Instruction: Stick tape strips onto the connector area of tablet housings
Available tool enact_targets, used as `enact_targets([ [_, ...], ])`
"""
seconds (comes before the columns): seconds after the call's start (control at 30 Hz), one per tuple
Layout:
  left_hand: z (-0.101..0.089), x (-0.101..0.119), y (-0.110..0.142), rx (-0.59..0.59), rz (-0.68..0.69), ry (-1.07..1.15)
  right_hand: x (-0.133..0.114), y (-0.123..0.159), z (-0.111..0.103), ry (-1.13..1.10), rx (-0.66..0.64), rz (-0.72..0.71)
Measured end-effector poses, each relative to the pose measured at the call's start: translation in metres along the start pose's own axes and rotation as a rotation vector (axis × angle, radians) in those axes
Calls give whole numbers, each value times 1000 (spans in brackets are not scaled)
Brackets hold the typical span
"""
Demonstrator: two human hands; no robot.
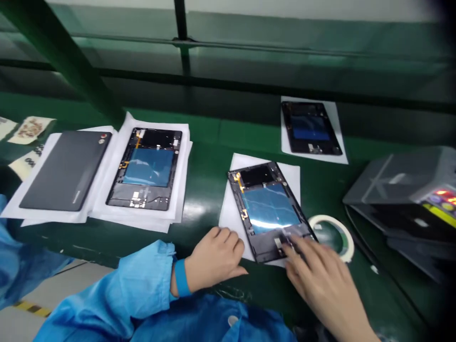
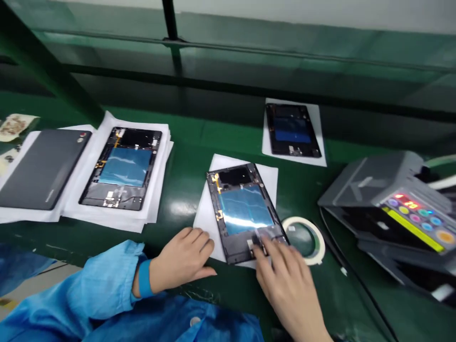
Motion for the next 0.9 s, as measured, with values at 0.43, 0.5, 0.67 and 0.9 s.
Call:
enact_targets([
  [0.43,-1,2,-26,-22,-139,-86,22,4,-2,42,-1,339],
  [0.5,-3,-1,-22,1,-103,-68,15,4,-3,27,33,307],
  [0.67,-9,-14,-13,65,-63,-17,3,0,-1,-56,124,276],
  [0.9,-7,-22,-17,84,5,-45,45,35,-9,-111,197,359],
])
Point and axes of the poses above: each hand's wrist, its own y-axis away from the middle knuckle, its own z-axis out of the palm, x = y × z, the point moved 6 cm from there along -y, towards the middle knuckle, and after that the axes turned 7 degrees about -x, right-handed, at the moved point
